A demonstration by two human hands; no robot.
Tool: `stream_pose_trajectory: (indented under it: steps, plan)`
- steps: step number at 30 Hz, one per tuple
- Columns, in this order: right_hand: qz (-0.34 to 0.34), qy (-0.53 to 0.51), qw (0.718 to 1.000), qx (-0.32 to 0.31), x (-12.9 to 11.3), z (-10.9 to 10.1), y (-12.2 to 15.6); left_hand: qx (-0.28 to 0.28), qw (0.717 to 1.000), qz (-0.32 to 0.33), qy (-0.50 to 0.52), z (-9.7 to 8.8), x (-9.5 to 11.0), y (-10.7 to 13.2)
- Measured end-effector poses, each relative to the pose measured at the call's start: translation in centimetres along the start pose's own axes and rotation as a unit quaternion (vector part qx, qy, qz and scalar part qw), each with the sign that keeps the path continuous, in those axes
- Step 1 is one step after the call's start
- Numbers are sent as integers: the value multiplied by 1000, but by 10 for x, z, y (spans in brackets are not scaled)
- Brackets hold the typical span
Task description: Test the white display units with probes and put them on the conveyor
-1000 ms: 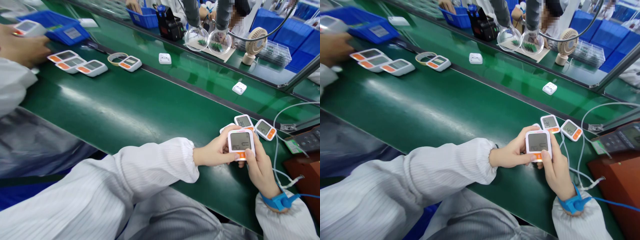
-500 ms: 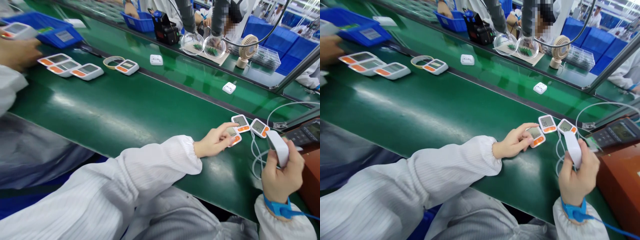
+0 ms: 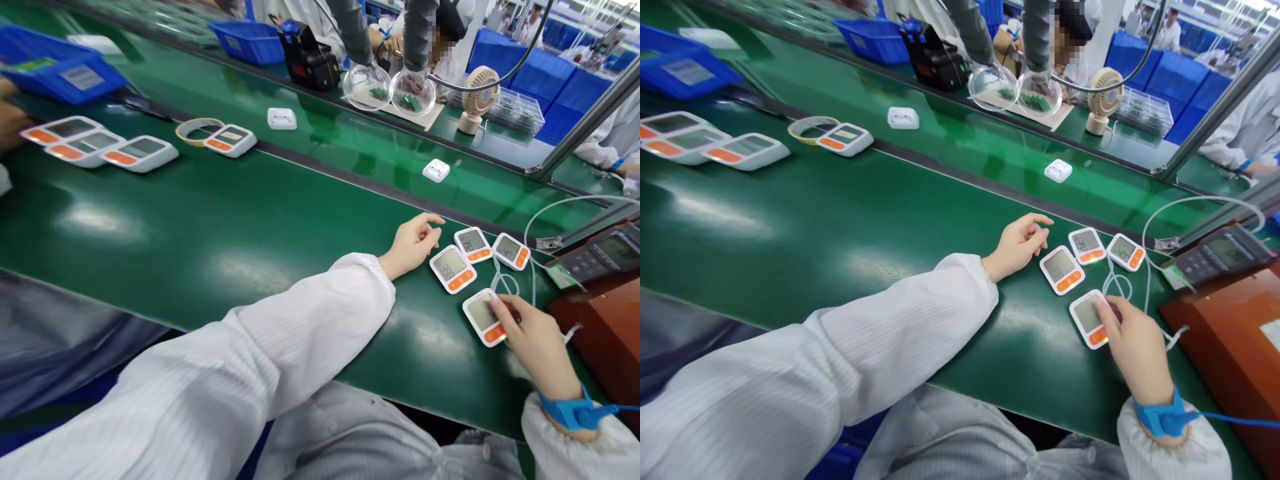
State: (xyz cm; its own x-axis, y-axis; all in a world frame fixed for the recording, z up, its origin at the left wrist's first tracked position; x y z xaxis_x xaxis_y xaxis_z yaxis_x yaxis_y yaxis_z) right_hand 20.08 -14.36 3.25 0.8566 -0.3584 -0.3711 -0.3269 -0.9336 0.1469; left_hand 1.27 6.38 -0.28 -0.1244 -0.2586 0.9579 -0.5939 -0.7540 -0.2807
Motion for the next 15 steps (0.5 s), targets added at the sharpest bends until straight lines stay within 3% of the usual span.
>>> stream_pose_trajectory:
  steps: [2,5,9,15]
  plan:
    - [-9,64,997,46,-2,-14,-18,-22,999,13,-22,3,2,4]
    - [-109,71,985,116,-8,-24,-55,-33,999,12,-41,3,3,6]
    - [-158,88,980,82,-9,-13,-94,-36,998,5,-56,3,5,5]
    - [-185,103,976,53,-8,-3,-84,-51,996,0,-67,4,5,6]
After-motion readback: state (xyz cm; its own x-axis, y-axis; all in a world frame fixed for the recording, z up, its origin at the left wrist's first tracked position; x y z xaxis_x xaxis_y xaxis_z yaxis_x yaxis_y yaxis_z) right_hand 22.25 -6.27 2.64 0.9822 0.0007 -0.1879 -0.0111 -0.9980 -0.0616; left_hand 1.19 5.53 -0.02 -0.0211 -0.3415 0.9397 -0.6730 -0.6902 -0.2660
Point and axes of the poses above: each hand's wrist, its own y-axis away from the middle knuckle, its own z-axis out of the palm, x = y × z, the point moved 3 cm from there along -y, towards the middle knuckle, and after that the axes turned 11 degrees about -x, right-handed, at the moved point
